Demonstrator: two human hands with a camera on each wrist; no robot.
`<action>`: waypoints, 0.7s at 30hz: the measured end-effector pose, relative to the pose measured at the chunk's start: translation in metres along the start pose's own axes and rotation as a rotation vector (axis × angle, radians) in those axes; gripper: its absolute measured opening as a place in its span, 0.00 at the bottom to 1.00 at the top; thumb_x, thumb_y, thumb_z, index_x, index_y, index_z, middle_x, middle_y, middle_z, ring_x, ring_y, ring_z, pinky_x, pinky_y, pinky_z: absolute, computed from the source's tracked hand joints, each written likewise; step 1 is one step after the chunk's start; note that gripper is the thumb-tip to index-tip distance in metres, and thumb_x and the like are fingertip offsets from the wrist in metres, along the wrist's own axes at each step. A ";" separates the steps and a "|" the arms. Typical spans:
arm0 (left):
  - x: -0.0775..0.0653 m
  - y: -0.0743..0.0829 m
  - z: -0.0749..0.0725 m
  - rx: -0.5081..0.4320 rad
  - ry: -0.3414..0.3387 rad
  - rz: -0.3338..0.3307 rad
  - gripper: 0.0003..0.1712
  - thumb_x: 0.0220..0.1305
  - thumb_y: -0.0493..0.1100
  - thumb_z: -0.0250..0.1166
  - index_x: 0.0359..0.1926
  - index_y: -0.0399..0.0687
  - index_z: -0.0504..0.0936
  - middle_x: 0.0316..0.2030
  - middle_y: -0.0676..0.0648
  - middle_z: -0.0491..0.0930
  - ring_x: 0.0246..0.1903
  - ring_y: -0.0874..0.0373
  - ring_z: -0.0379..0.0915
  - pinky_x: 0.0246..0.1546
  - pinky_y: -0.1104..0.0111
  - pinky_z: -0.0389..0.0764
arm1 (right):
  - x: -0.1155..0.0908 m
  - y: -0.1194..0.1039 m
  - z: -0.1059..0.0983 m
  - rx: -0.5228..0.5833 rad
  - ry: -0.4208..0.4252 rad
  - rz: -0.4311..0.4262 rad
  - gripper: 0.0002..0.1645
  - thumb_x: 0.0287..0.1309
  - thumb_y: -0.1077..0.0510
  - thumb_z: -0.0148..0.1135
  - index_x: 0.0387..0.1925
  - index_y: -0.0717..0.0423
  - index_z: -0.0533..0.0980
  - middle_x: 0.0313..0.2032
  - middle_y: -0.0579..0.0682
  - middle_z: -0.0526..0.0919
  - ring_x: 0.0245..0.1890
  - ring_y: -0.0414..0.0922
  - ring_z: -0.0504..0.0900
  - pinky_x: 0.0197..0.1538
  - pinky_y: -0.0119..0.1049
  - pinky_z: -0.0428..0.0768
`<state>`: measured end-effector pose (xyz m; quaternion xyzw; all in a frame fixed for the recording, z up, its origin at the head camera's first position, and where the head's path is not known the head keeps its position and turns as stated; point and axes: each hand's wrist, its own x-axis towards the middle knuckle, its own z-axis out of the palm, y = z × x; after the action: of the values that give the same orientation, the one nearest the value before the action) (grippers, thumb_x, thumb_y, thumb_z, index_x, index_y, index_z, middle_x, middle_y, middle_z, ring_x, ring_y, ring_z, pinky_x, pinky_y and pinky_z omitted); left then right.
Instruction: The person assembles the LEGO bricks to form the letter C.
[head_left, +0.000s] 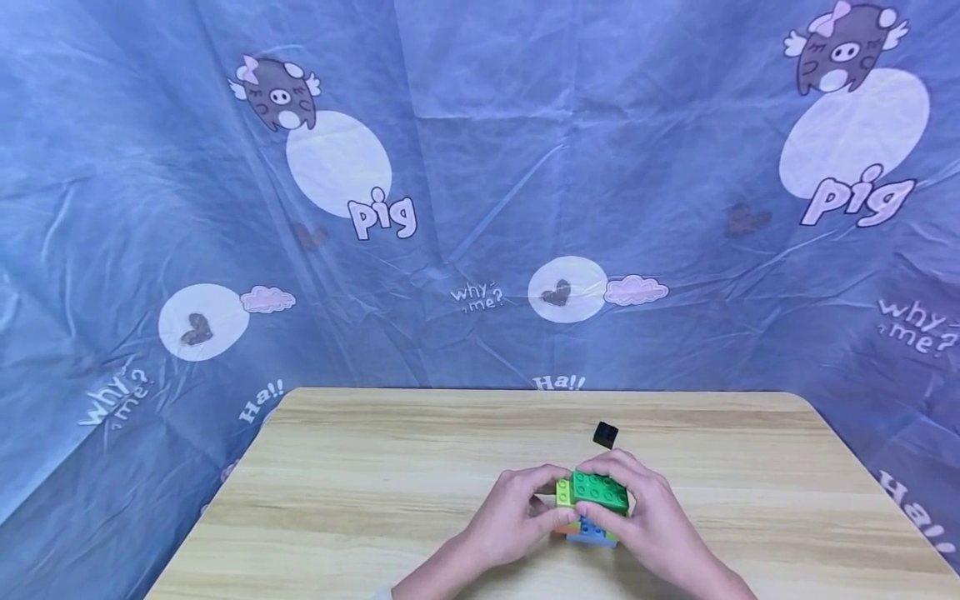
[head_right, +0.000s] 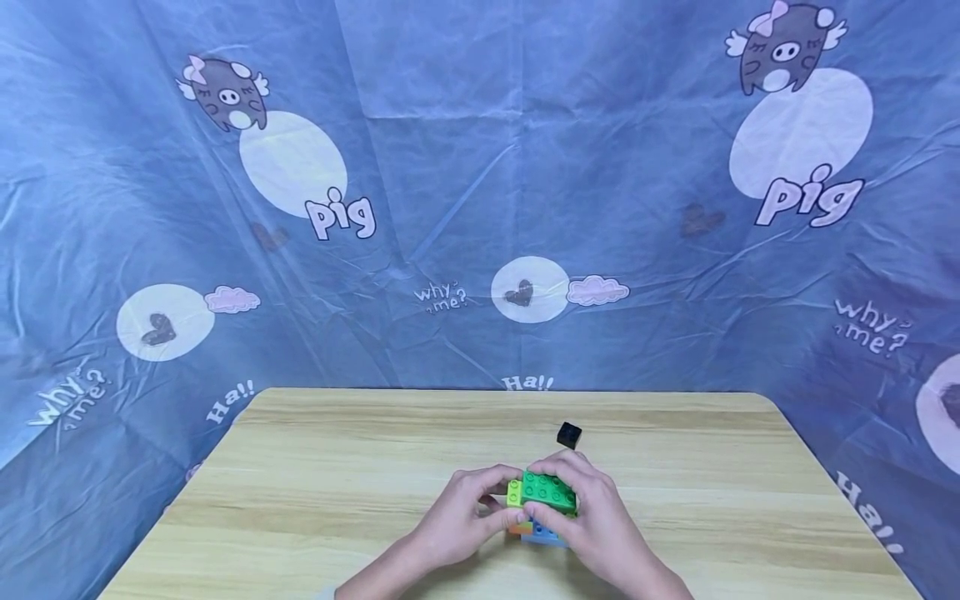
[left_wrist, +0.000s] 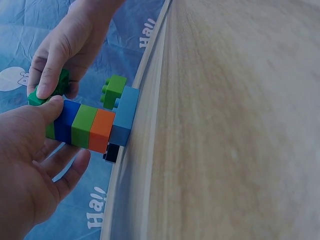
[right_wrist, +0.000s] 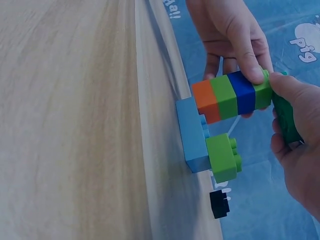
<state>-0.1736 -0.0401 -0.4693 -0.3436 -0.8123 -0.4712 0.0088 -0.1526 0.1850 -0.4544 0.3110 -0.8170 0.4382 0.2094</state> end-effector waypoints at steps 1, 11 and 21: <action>0.000 0.000 0.000 -0.001 0.000 -0.002 0.19 0.72 0.50 0.70 0.60 0.52 0.84 0.52 0.55 0.88 0.51 0.68 0.83 0.39 0.82 0.83 | 0.000 0.000 0.000 -0.002 -0.003 0.000 0.29 0.50 0.65 0.83 0.53 0.45 0.83 0.49 0.39 0.84 0.44 0.37 0.84 0.42 0.23 0.80; 0.000 0.001 -0.001 -0.016 -0.003 -0.014 0.19 0.72 0.49 0.70 0.60 0.52 0.84 0.52 0.55 0.88 0.52 0.67 0.84 0.40 0.81 0.83 | 0.004 -0.002 -0.002 -0.004 -0.020 -0.023 0.26 0.50 0.65 0.84 0.51 0.47 0.84 0.47 0.40 0.85 0.41 0.36 0.84 0.40 0.22 0.80; 0.001 0.000 0.000 -0.023 -0.002 -0.011 0.19 0.71 0.49 0.71 0.59 0.53 0.84 0.53 0.55 0.88 0.51 0.70 0.83 0.40 0.81 0.84 | 0.009 -0.007 -0.009 -0.017 -0.091 0.028 0.21 0.53 0.60 0.83 0.48 0.46 0.85 0.45 0.35 0.84 0.39 0.33 0.82 0.37 0.28 0.83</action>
<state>-0.1740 -0.0391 -0.4691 -0.3399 -0.8086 -0.4803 0.0015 -0.1541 0.1871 -0.4397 0.3175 -0.8335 0.4196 0.1684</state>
